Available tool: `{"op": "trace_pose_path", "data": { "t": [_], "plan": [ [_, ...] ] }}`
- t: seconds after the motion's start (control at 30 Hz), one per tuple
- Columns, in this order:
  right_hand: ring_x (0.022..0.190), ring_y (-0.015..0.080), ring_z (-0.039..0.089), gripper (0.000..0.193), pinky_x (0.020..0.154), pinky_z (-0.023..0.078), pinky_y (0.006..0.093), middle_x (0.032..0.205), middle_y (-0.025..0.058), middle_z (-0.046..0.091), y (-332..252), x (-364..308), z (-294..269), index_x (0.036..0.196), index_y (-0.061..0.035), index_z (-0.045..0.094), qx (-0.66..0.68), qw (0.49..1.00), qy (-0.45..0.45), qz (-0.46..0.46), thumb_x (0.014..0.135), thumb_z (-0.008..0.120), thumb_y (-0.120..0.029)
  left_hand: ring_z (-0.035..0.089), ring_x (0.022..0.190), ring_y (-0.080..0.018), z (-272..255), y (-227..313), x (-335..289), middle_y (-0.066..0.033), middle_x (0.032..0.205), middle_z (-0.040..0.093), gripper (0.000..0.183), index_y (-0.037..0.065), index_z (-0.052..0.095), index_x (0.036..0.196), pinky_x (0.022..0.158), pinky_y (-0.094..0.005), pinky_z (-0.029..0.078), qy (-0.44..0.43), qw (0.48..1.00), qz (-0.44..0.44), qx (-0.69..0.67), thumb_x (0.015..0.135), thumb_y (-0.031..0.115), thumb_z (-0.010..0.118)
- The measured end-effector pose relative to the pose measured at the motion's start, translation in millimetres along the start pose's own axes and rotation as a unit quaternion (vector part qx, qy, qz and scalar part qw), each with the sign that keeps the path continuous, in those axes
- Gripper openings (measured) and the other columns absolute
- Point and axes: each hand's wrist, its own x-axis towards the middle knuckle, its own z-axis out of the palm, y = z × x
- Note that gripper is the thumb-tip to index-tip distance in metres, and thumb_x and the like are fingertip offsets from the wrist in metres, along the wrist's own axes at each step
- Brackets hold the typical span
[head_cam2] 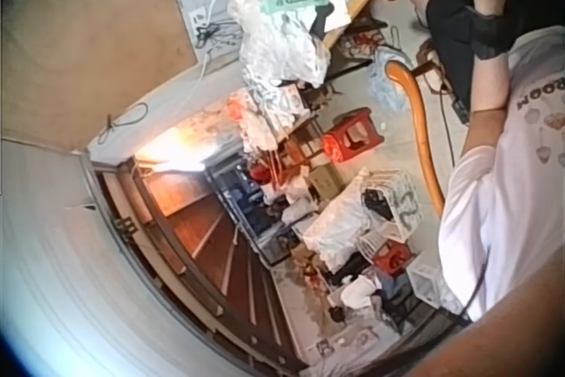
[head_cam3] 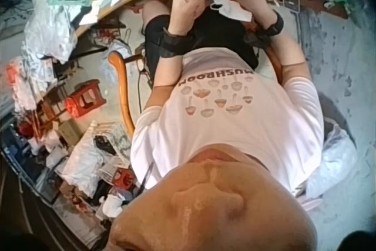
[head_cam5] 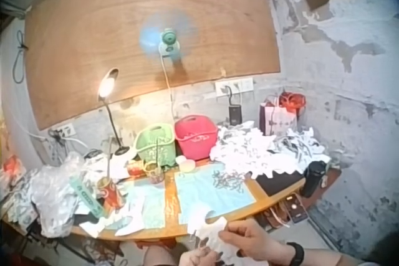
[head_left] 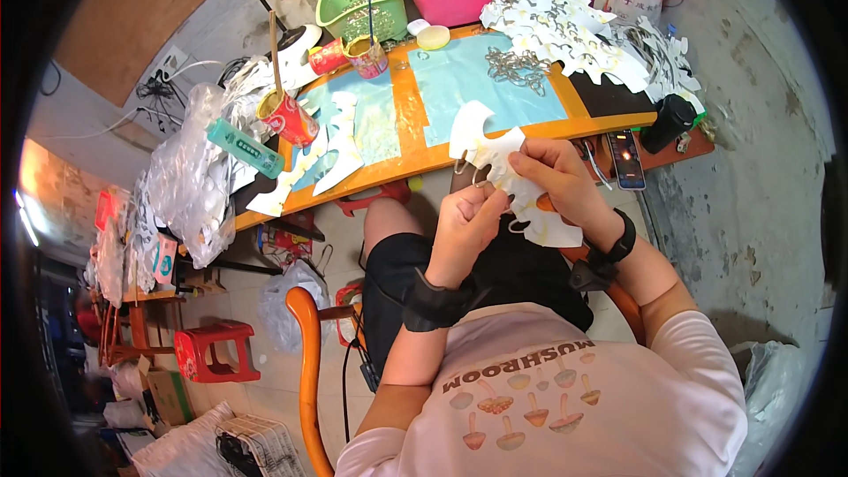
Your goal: The recorder is gluing and assembling white shoe upper components and decorative elements at a workstation.
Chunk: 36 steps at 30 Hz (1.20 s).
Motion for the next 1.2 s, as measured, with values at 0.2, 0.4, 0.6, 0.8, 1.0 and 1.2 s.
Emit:
{"op": "trace_pose_path", "data": {
  "t": [0.2, 0.4, 0.6, 0.8, 1.0, 1.2],
  "plan": [
    [0.069, 0.0013, 0.055, 0.025, 0.06, 0.046, 0.019, 0.08, -0.0022, 0.064, 1, 0, 2, 0.098, 0.0015, 0.068, -0.017, 0.999, 0.002, -0.047, 0.094, 0.065, -0.023, 0.037, 0.052, 0.0009, 5, -7, 0, 0.0072, 0.062, 0.047, 0.02, 0.002, 0.06, 0.084, 0.048, -0.0183, 0.028, 0.061, 0.992, 0.113, -0.005, 0.1, 0.014, 0.058],
    [0.08, 0.0033, 0.06, 0.022, 0.069, 0.052, 0.0219, 0.088, -0.0002, 0.067, 2, 3, -3, 0.106, 0.0034, 0.067, -0.067, 0.99, -0.116, -0.035, 0.092, 0.068, -0.013, 0.047, 0.063, -0.0004, 6, -4, -7, 0.0034, 0.074, 0.058, 0.016, 0.0, 0.061, 0.09, 0.06, -0.0171, 0.039, 0.085, 0.987, 0.135, 0.028, 0.1, 0.012, 0.059],
    [0.086, 0.0029, 0.059, 0.027, 0.072, 0.051, 0.0217, 0.097, 0.0024, 0.067, 11, -1, 3, 0.117, 0.0033, 0.061, -0.032, 0.984, -0.137, -0.107, 0.096, 0.064, -0.014, 0.031, 0.05, -0.0009, 0, 3, -8, 0.0055, 0.065, 0.045, 0.02, 0.004, 0.058, 0.088, 0.044, -0.0189, 0.022, 0.049, 0.993, 0.042, -0.099, 0.099, 0.021, 0.057],
    [0.084, 0.0047, 0.06, 0.028, 0.073, 0.051, 0.0231, 0.097, 0.0026, 0.067, 5, 1, 3, 0.118, 0.0037, 0.061, -0.037, 0.988, -0.147, -0.034, 0.096, 0.06, -0.013, 0.032, 0.049, -0.0013, 1, 8, -11, 0.0036, 0.064, 0.047, 0.023, 0.001, 0.059, 0.089, 0.045, -0.0192, 0.024, 0.049, 0.993, 0.054, -0.096, 0.1, 0.021, 0.058],
    [0.088, 0.0099, 0.065, 0.037, 0.08, 0.053, 0.0273, 0.104, 0.0087, 0.069, 3, -7, 11, 0.119, 0.0072, 0.061, 0.211, 0.972, -0.098, -0.008, 0.086, 0.052, -0.007, 0.035, 0.048, -0.0009, 0, 6, -13, 0.0041, 0.06, 0.048, 0.024, 0.002, 0.06, 0.086, 0.044, -0.0183, 0.026, 0.079, 0.988, 0.13, -0.021, 0.101, 0.02, 0.056],
    [0.084, 0.0071, 0.065, 0.025, 0.073, 0.054, 0.0244, 0.097, 0.0043, 0.07, 6, -1, 2, 0.108, 0.0027, 0.067, 0.016, 0.995, -0.098, -0.025, 0.089, 0.07, -0.014, 0.034, 0.048, -0.0032, 8, 6, -14, 0.0034, 0.059, 0.045, 0.022, 0.003, 0.056, 0.082, 0.044, -0.0197, 0.027, 0.098, 0.984, 0.139, 0.054, 0.101, 0.014, 0.055]
  ]
}}
